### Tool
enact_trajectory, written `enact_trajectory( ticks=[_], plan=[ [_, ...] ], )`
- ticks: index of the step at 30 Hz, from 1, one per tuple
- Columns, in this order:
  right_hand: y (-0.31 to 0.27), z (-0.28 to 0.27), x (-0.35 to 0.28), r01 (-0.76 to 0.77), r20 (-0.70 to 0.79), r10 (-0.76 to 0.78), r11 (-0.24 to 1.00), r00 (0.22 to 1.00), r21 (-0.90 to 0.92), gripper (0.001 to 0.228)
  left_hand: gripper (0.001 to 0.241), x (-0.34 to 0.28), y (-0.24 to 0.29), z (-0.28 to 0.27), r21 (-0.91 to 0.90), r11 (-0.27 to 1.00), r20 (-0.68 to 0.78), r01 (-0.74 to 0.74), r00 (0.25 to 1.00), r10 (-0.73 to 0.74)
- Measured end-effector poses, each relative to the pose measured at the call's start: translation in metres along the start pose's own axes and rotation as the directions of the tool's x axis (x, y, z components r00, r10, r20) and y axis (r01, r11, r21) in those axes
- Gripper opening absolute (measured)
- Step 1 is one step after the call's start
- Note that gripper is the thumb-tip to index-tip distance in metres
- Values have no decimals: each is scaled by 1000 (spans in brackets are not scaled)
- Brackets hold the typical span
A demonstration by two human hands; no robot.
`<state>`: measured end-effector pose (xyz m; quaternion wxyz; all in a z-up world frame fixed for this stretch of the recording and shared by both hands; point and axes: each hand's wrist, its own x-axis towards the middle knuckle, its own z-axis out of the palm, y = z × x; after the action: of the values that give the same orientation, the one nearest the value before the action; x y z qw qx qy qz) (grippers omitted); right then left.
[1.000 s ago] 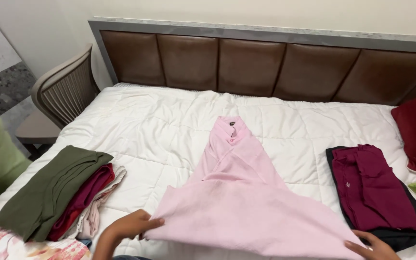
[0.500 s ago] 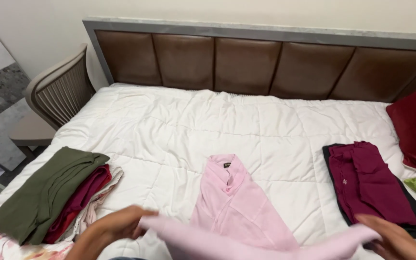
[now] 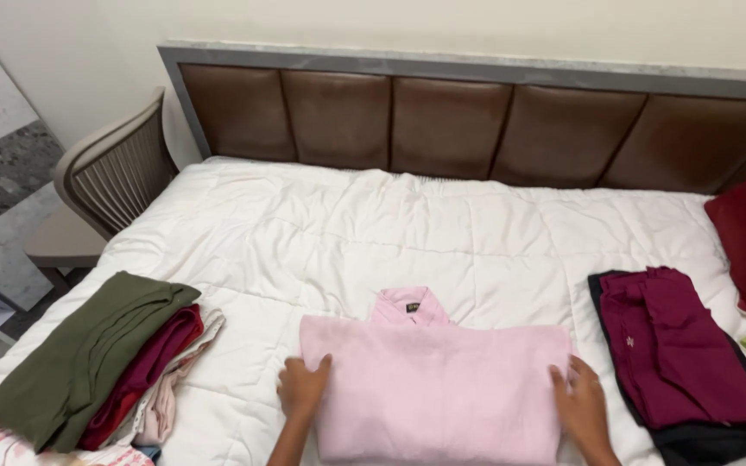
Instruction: The person folds a pink short-sleeved shirt, a green long-sleeved shirt, and a blue t-shirt on a bed. They smooth each garment, fold the sleeves and body, and place the folded items into a neat stack.
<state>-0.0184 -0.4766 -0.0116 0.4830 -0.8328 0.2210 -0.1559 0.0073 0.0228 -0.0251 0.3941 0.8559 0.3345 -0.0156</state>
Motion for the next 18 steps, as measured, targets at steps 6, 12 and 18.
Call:
enact_trajectory(
  ticks=[6,12,18],
  plan=[
    [-50,10,-47,570,314,-475,686,822,-453,64,65,-33,16,-11,184,978,-36,-103,993,111],
    [-42,17,-50,634,620,-240,534,747,-559,60,52,-30,17,-25,113,987,24,-116,993,114],
    [-17,3,-23,336,296,-169,596,940,-729,67,57,-43,29,-56,296,955,182,29,979,-87]
  ],
)
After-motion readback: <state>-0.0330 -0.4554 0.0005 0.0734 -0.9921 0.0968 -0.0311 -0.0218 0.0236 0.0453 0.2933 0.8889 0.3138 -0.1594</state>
